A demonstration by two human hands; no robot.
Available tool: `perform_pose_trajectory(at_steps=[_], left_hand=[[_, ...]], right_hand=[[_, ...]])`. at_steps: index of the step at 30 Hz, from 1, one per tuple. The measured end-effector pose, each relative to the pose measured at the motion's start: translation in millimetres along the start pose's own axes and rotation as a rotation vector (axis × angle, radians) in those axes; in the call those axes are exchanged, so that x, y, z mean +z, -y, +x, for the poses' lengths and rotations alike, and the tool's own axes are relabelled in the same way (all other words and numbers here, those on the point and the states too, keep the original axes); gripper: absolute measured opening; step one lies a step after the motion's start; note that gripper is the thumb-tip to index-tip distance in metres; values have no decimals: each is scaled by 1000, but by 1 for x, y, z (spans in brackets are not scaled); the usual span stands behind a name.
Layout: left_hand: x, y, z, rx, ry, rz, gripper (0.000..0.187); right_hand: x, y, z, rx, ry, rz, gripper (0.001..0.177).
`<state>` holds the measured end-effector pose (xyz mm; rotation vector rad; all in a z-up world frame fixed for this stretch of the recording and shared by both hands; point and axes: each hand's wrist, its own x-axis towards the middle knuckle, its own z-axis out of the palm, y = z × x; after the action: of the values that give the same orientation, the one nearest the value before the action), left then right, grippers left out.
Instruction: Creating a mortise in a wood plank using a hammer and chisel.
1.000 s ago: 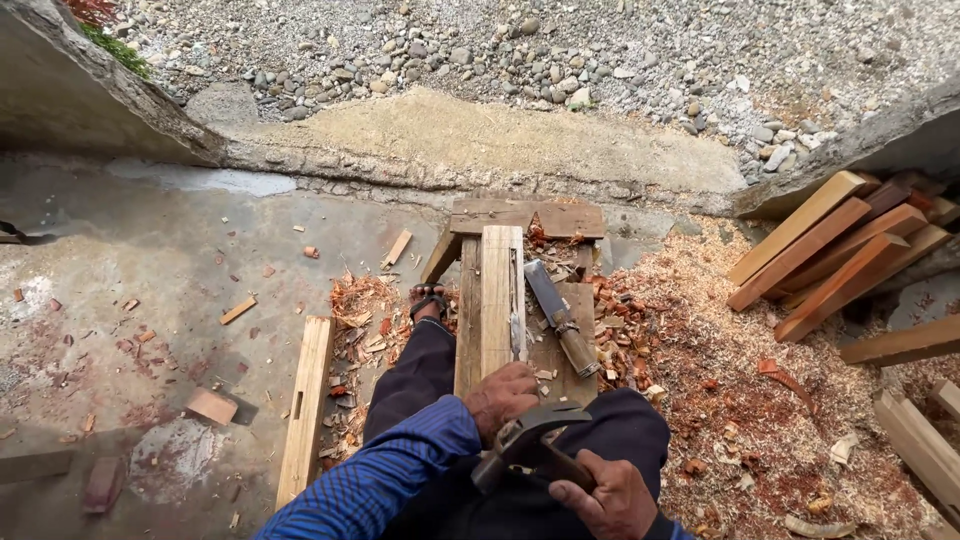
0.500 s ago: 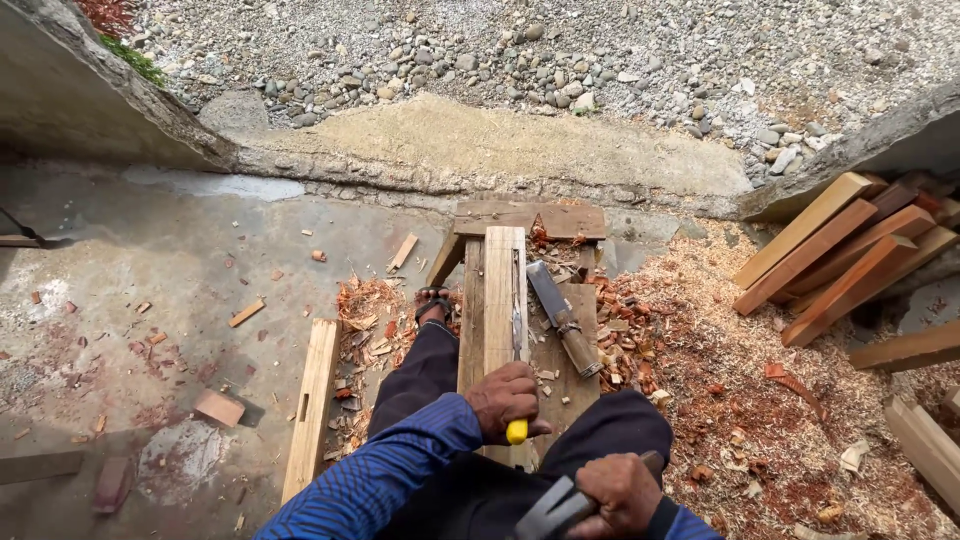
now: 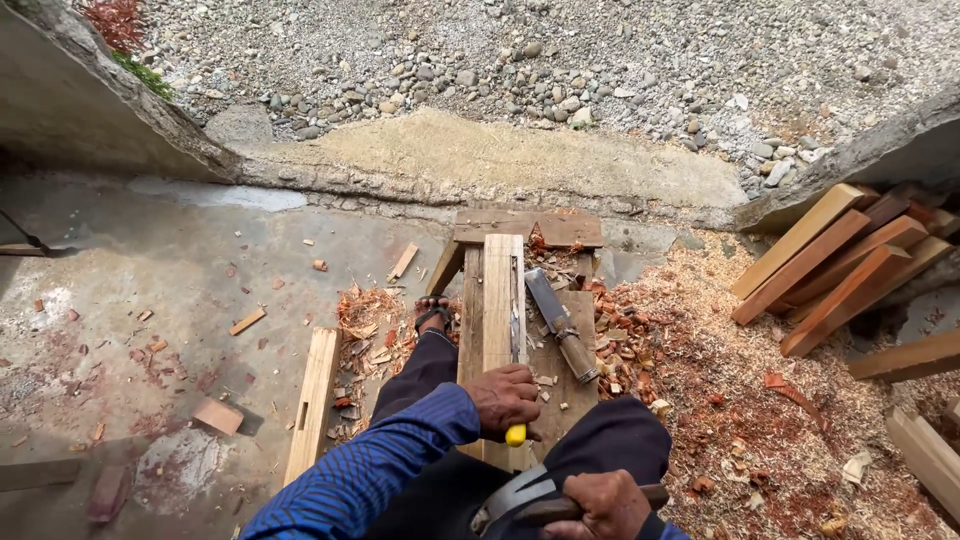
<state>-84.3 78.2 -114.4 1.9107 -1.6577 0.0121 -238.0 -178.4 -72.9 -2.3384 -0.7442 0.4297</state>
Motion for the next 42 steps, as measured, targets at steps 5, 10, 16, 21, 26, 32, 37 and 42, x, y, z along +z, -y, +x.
perform_pose_trajectory(at_steps=[5, 10, 16, 21, 26, 32, 37, 42], left_hand=[[25, 6, -7, -2, -62, -12, 34], [42, 11, -15, 55, -101, 104, 20], [21, 1, -7, -51, 49, -16, 34], [51, 19, -14, -21, -84, 129, 15], [21, 16, 1, -81, 23, 20, 29], [34, 38, -1, -82, -68, 18, 10], [9, 29, 10, -100, 37, -5, 33], [32, 64, 4, -22, -40, 102, 25]], right_hand=[[-12, -19, 19, -322, -37, -90, 63], [-8, -13, 29, 292, 69, -213, 62], [-15, -37, 32, -239, -71, -267, 58], [-5, -24, 30, 201, -46, -247, 61], [-18, -19, 30, -244, 61, -164, 66], [-19, -17, 35, 256, -74, -235, 57], [-28, -35, 42, -188, -133, -175, 56], [-35, -22, 51, 322, -104, -175, 49]])
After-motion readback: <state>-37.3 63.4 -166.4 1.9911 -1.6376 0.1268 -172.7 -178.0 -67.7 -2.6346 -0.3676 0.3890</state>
